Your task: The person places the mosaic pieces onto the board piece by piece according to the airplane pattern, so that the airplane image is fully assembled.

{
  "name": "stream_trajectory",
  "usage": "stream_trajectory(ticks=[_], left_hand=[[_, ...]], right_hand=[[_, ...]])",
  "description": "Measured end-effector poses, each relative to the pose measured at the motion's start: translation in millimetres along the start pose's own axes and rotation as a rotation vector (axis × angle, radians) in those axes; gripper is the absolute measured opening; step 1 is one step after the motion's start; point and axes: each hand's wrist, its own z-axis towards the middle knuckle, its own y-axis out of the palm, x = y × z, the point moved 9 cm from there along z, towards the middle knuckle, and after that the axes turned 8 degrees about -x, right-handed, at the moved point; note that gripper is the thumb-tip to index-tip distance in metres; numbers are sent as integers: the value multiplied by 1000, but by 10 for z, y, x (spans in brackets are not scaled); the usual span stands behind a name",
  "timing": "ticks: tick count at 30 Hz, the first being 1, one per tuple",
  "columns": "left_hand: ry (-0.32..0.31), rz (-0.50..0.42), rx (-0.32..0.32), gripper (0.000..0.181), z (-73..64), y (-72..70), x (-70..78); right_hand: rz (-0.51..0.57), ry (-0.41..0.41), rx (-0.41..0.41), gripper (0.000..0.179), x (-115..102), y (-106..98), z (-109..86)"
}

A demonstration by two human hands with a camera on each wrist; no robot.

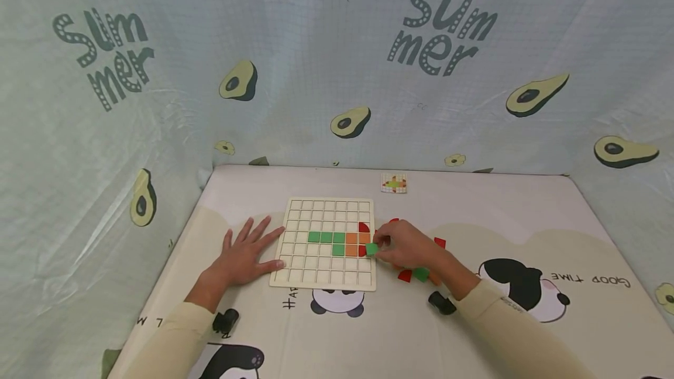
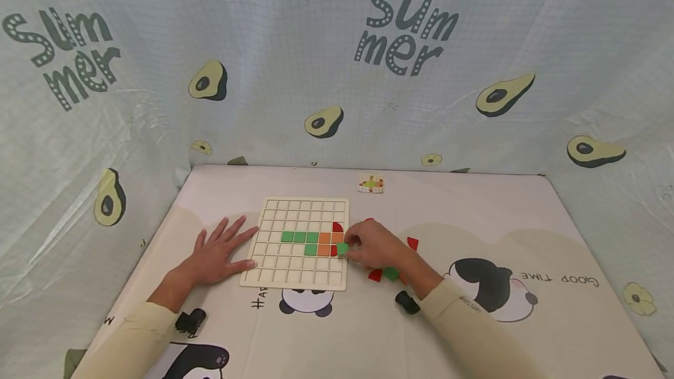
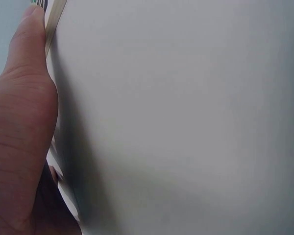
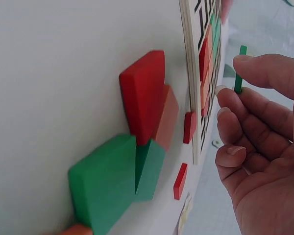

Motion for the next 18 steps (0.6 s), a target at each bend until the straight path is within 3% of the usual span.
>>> stream_trajectory(ticks=[18], left_hand=[[-6,9,6,77,0,-24,14]], right_hand=[[-1,-63,5,7,-195,122,189]])
